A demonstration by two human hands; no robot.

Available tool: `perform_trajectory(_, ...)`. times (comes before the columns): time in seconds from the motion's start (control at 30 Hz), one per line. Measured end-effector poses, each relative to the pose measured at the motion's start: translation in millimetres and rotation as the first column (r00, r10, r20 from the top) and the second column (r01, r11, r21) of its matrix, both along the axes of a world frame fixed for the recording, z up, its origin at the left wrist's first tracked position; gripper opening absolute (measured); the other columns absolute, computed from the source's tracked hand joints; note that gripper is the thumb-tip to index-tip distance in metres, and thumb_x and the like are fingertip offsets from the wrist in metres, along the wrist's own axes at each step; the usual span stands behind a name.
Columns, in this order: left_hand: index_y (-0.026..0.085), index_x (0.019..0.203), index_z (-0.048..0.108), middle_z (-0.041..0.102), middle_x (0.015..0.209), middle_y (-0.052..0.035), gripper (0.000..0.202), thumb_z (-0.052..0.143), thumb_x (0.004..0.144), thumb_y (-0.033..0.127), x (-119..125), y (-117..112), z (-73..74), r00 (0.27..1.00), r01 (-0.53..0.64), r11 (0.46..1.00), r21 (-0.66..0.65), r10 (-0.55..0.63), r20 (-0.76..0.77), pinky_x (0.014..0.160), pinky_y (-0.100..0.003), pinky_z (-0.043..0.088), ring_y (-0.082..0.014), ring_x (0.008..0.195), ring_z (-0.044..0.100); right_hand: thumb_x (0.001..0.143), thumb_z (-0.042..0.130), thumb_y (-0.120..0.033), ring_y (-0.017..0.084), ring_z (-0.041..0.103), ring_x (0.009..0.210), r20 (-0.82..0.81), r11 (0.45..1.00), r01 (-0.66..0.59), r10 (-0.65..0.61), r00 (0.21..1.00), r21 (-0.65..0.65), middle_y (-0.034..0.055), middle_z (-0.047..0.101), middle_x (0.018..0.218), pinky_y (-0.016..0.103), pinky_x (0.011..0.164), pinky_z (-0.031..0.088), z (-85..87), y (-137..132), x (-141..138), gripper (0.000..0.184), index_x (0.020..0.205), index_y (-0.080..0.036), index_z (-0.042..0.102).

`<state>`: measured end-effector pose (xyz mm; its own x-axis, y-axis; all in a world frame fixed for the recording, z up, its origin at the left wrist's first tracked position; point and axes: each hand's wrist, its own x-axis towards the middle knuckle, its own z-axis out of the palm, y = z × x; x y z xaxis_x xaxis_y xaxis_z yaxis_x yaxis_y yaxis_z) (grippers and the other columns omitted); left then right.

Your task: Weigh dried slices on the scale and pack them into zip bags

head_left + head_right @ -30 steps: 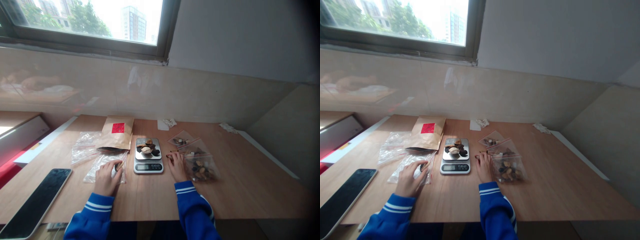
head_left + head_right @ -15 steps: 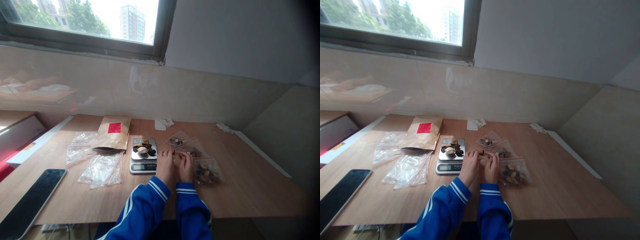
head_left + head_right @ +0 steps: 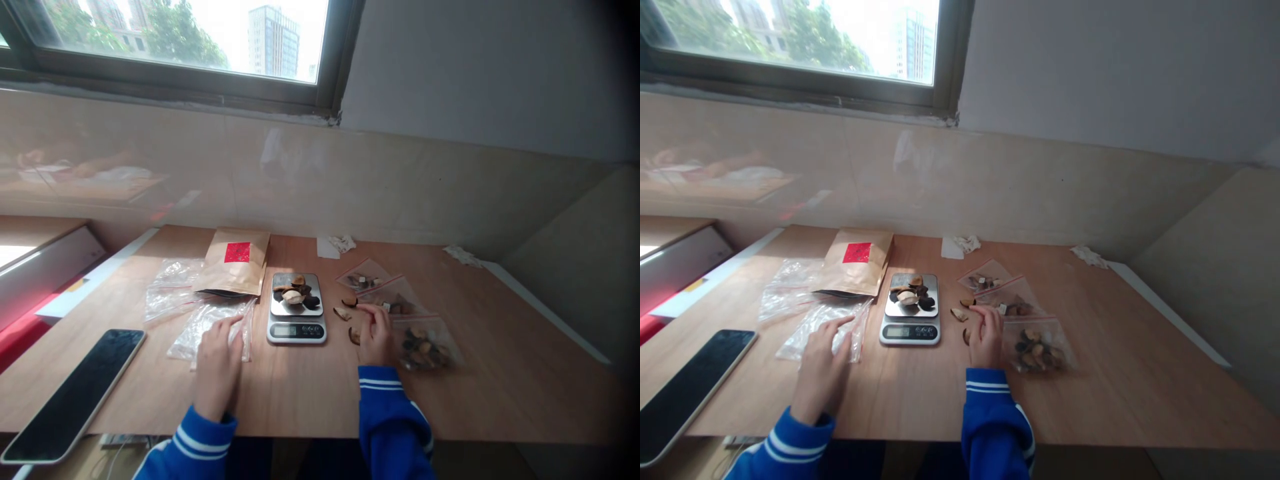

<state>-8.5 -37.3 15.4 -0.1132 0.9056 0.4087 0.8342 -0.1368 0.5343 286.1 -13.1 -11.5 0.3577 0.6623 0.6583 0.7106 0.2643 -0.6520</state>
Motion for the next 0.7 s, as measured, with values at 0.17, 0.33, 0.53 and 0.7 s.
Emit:
perform_trajectory(0.17,0.028,0.099,0.066,0.067,0.105,-0.0022,0.023,0.055,0.081,0.038,-48.0,13.0,-11.1,0.972,-0.046,0.980,-0.194,-0.001,-0.234,0.079,-0.044,0.040,-0.0279,0.092,0.060,0.091,0.039,-0.016,0.020,0.060,0.085,-0.022,0.971,-0.240,0.240,0.971,0.004,0.0063,0.064,0.088,0.035,0.076,0.051,2.2,-11.7,-49.6,0.023,0.091,-0.020,0.062)
perform_trajectory(0.33,0.024,0.078,0.065,0.069,0.086,-0.0020,0.018,0.053,0.081,0.037,-40.5,12.0,5.0,0.974,0.043,0.983,-0.180,-0.082,-0.210,0.079,-0.040,0.039,-0.0248,0.086,0.061,0.089,0.039,-0.013,0.018,0.059,0.083,-0.147,0.812,-0.562,0.544,0.826,-0.154,0.0039,0.061,0.085,0.029,0.073,0.050,14.0,-35.3,-129.6,0.024,0.090,-0.021,0.061)
perform_trajectory(0.53,0.022,0.083,0.062,0.066,0.079,-0.0015,0.025,0.051,0.083,0.045,-32.2,-13.2,26.8,0.966,0.202,0.973,-0.111,-0.180,0.187,0.065,-0.032,0.046,-0.0179,0.069,0.059,0.089,0.050,-0.032,0.014,0.057,0.064,-0.543,0.773,-0.605,0.432,0.720,-0.188,0.0044,0.060,0.089,0.026,0.058,0.050,11.1,-37.8,-186.8,0.016,0.099,-0.019,0.053)
perform_trajectory(0.7,0.022,0.095,0.055,0.063,0.086,-0.0020,0.025,0.051,0.086,0.045,-17.0,-30.2,30.5,0.899,0.281,0.952,-0.121,-0.217,0.381,0.065,-0.028,0.049,-0.0169,0.077,0.060,0.089,0.051,-0.043,0.014,0.059,0.069,-0.744,0.651,-0.749,0.437,0.505,-0.126,0.0008,0.061,0.078,0.024,0.062,0.048,28.2,-30.8,-187.2,0.023,0.088,-0.020,0.054)
